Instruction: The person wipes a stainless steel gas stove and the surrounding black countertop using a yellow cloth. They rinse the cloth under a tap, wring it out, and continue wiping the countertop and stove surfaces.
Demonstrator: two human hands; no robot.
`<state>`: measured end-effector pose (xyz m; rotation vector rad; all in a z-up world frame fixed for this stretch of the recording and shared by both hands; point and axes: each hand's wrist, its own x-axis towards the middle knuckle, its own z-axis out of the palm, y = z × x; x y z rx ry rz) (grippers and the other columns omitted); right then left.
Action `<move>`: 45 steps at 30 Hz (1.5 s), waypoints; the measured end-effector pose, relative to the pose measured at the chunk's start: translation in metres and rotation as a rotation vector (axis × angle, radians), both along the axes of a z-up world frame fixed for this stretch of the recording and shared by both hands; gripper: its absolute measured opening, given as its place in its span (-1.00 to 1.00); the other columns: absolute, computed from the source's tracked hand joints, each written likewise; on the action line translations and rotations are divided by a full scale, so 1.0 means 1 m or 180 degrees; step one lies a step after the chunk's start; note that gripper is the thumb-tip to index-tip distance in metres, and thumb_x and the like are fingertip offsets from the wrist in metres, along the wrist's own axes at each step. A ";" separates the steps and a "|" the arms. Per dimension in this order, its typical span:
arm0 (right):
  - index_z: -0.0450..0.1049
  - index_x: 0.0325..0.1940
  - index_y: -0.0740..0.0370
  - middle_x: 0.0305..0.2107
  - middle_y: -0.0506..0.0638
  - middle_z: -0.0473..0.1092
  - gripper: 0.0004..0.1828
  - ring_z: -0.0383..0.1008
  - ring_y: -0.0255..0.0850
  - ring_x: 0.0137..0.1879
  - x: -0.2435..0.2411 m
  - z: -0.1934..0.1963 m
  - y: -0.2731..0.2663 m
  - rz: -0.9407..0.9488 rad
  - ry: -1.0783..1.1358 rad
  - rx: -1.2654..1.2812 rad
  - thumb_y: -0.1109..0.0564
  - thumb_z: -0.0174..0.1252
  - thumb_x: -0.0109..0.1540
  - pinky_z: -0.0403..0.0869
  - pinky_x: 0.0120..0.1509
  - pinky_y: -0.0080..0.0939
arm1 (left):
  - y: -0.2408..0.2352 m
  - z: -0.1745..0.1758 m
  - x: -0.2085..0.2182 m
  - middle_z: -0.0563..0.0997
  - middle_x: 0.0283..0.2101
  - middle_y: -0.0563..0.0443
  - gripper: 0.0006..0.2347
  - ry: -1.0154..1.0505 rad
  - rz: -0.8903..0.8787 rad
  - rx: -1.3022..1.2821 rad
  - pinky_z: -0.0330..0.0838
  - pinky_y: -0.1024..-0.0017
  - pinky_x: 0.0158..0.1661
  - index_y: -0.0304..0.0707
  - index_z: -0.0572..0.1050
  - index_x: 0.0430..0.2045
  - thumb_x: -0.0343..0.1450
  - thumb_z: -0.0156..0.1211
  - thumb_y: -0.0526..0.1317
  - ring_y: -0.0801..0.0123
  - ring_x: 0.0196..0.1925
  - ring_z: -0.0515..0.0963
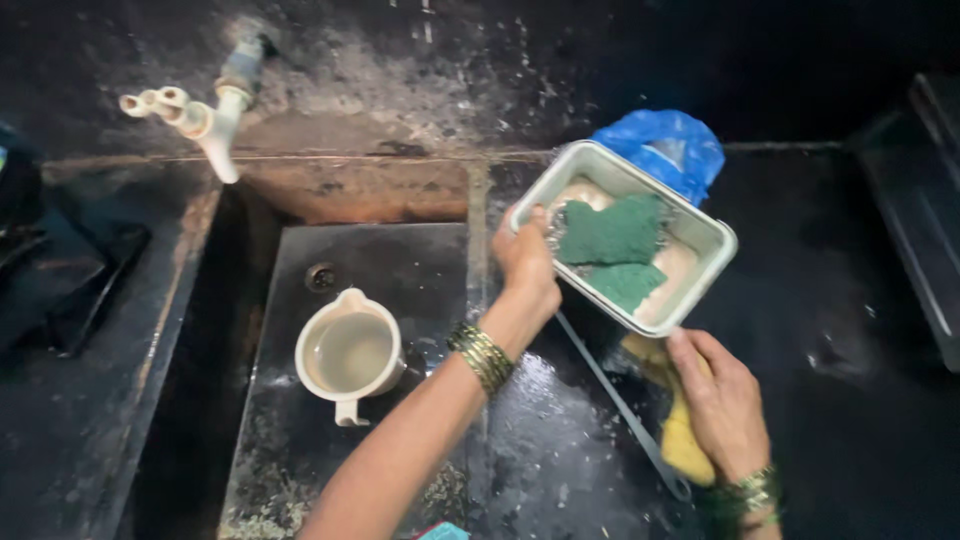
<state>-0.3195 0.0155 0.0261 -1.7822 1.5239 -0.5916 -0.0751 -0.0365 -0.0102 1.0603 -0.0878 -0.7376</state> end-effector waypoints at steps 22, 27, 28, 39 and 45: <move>0.52 0.23 -0.05 0.10 0.03 0.50 -0.46 0.51 -0.17 0.17 -0.276 -0.112 0.037 0.1291 0.2007 -0.0897 -0.16 -0.10 0.26 0.40 0.30 -0.26 | -0.025 -0.065 -0.260 0.38 0.27 -0.21 -0.57 -0.0942 -0.2026 0.1535 0.19 0.13 0.30 -0.31 0.41 0.09 0.37 0.24 -0.10 -0.08 0.36 0.26; 0.59 0.18 0.08 0.01 0.16 0.57 -0.50 0.58 -0.07 0.18 -0.212 -0.067 0.034 -0.0156 0.1010 0.1112 -0.18 0.01 0.32 0.43 0.32 -0.14 | -0.045 -0.090 -0.221 0.29 0.32 -0.25 -0.40 -0.1614 -0.2262 0.1084 0.25 0.16 0.26 -0.37 0.27 0.28 0.35 0.32 -0.13 0.00 0.33 0.28; 0.61 0.16 0.09 0.01 0.16 0.59 -0.49 0.59 -0.08 0.18 -0.193 -0.055 0.033 -0.0144 0.0893 0.1157 -0.20 0.00 0.32 0.43 0.31 -0.15 | -0.049 -0.093 -0.211 0.30 0.32 -0.23 -0.41 -0.1677 -0.2254 0.0913 0.26 0.18 0.25 -0.37 0.28 0.28 0.37 0.30 -0.14 0.04 0.31 0.31; 0.52 0.16 0.31 -0.11 -0.02 0.53 -0.38 0.47 -0.32 -0.07 0.078 0.004 0.023 0.0603 -0.1722 0.1001 -0.24 -0.15 0.40 0.41 0.03 -0.28 | 0.050 -0.038 0.028 0.65 -0.14 -0.01 -0.70 0.0410 -0.2849 -0.0247 0.45 0.31 0.06 -0.26 0.57 -0.17 0.42 0.24 -0.01 0.29 -0.01 0.59; 0.53 0.06 0.23 -0.22 -0.07 0.49 -0.46 0.46 -0.30 -0.22 0.261 0.006 0.040 0.1028 -0.2322 0.1860 -0.23 -0.16 0.43 0.42 -0.17 -0.26 | 0.141 0.023 0.182 0.60 0.02 -0.04 -0.60 -0.0199 -0.2162 -0.0318 0.42 0.27 0.09 -0.26 0.56 -0.03 0.40 0.28 0.04 0.33 0.07 0.55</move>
